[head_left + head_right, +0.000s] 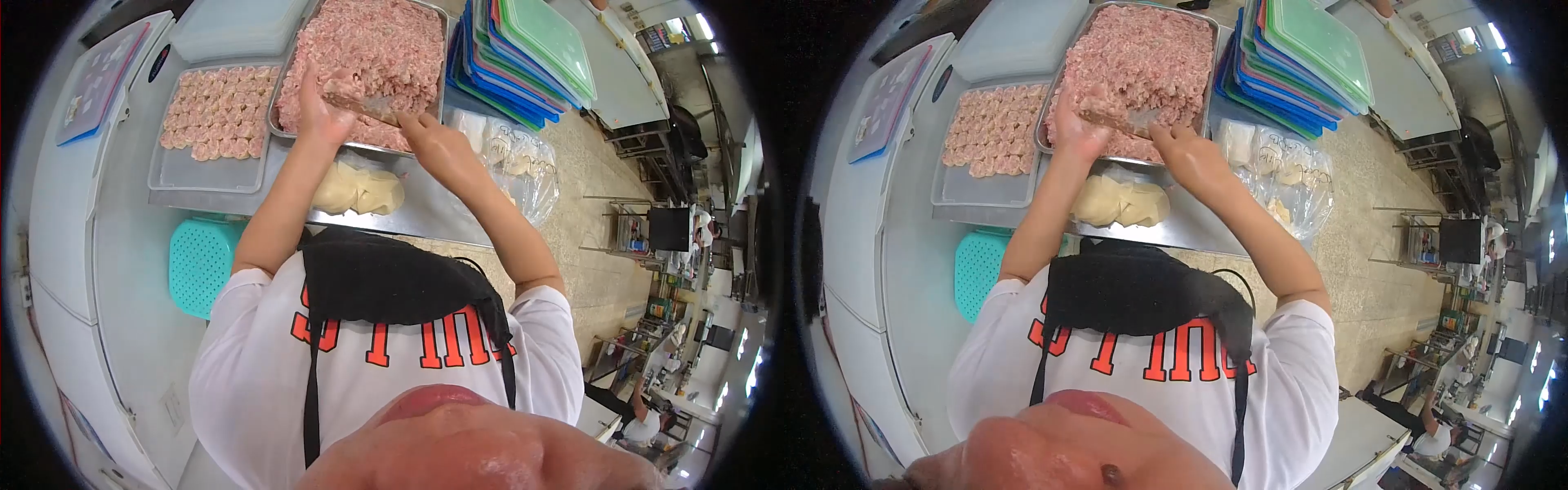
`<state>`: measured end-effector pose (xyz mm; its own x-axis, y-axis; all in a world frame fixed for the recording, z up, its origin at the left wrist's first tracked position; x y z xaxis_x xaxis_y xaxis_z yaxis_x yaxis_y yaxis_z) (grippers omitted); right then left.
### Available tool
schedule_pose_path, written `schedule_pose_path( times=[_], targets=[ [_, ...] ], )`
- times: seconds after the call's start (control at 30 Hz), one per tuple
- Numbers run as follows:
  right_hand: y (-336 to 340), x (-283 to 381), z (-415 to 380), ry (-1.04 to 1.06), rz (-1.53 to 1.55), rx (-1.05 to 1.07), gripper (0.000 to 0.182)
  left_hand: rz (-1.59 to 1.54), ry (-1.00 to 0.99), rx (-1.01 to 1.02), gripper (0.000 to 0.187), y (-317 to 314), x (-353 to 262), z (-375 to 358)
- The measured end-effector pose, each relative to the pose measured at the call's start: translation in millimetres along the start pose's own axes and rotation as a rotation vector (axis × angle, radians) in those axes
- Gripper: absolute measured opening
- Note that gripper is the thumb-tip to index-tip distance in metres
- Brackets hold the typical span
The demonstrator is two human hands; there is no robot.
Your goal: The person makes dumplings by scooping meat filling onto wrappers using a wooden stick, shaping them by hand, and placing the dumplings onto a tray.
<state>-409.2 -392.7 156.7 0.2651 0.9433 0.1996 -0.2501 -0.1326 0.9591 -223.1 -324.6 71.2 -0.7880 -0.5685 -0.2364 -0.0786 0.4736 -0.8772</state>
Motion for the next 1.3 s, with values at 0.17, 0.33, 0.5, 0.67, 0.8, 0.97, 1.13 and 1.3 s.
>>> schedule_pose_path(
  times=[0.17,0.33,0.5,0.67,0.8,0.97,1.13,1.3],
  targets=[
    [7,-25,7,-0.157,0.398,-0.094,0.03,-0.086,0.084,0.14,0.051,10,-22,-6],
    [-14,-39,-1,-0.414,0.61,0.194,0.031,0.83,0.011,0.394,0.06,-1,-31,-23],
    [5,-23,-3,-0.363,0.71,0.207,0.031,1.449,-0.726,0.694,0.061,-12,-47,-19],
    [2,-8,-7,-0.242,0.554,0.204,0.034,1.55,-0.293,0.863,0.043,-21,-47,-22],
    [-29,-34,-9,-0.247,0.588,0.248,0.035,1.872,-0.317,0.869,0.037,-24,-44,-37],
    [0,-19,-6,-0.095,0.021,-0.082,0.029,1.835,-0.707,0.599,0.038,16,-36,2],
    [-55,-49,-23,-0.025,0.219,-0.156,0.026,1.753,-0.254,0.69,0.061,33,-30,20],
    [-24,-82,-34,-0.246,0.017,0.163,0.029,1.74,-0.549,0.423,0.059,2,-42,-36]
  ],
)
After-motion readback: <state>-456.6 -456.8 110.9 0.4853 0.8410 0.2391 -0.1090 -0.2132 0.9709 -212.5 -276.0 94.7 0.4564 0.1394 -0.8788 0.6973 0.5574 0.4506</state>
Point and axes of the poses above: each hand's wrist, its own z-axis towards the middle knuckle, its own y-axis out of the back of the hand, x = y × z, the point moved 3 cm from there along z, towards the middle knuckle, and after that the axes turned 4 degrees about -x, right-handed, at the moved point
